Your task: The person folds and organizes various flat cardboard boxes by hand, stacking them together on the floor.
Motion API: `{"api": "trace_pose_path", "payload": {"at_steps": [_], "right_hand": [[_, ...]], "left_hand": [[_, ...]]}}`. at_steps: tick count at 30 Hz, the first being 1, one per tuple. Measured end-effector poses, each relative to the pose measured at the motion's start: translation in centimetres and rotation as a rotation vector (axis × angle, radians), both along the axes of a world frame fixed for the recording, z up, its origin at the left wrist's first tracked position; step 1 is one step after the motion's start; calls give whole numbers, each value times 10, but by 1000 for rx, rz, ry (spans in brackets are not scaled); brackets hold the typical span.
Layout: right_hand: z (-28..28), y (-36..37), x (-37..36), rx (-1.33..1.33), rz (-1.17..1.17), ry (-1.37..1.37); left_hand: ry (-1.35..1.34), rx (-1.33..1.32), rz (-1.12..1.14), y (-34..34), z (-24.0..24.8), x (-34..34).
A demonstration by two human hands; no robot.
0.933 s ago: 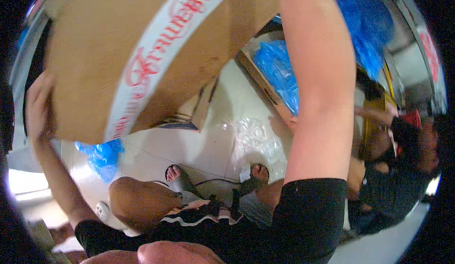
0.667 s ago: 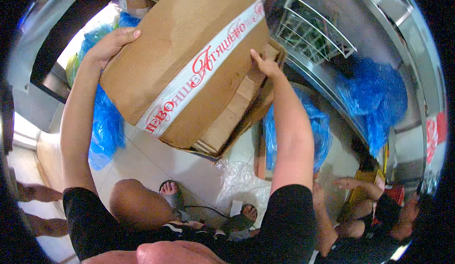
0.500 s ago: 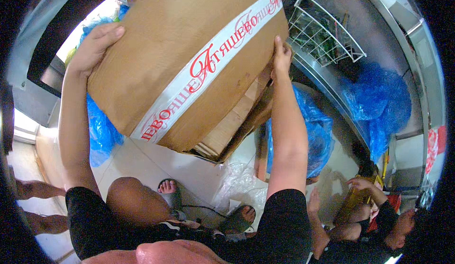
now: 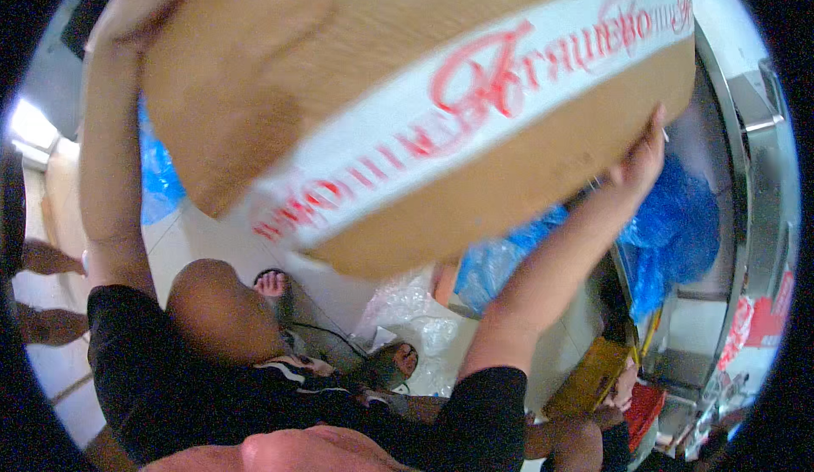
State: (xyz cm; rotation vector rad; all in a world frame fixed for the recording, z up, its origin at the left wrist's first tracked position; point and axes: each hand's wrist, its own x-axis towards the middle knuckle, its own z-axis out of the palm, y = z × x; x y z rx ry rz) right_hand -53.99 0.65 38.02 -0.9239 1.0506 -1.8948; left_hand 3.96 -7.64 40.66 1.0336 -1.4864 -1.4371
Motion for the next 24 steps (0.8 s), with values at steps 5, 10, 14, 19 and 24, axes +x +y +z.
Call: {"api": "trace_pose_path", "payload": {"at_steps": [5,10,14,19,24], "right_hand": [[-100,39,-27,480,-170,-3],[-113,17,-5,444,-200,87],[-135,14,20,303,-170,11],[-153,-81,63,324,-540,624],[-246,-79,88,775,-525,1178]], "left_hand": [[-467,-77,-167,21,-87,-58],[-335,204,-128,7,-132,-54],[-385,87,-114,-4,-137,-32],[-471,-69,-62,-57,-153,-20],[-1187,-829,178,-37,-205,-83]]}}
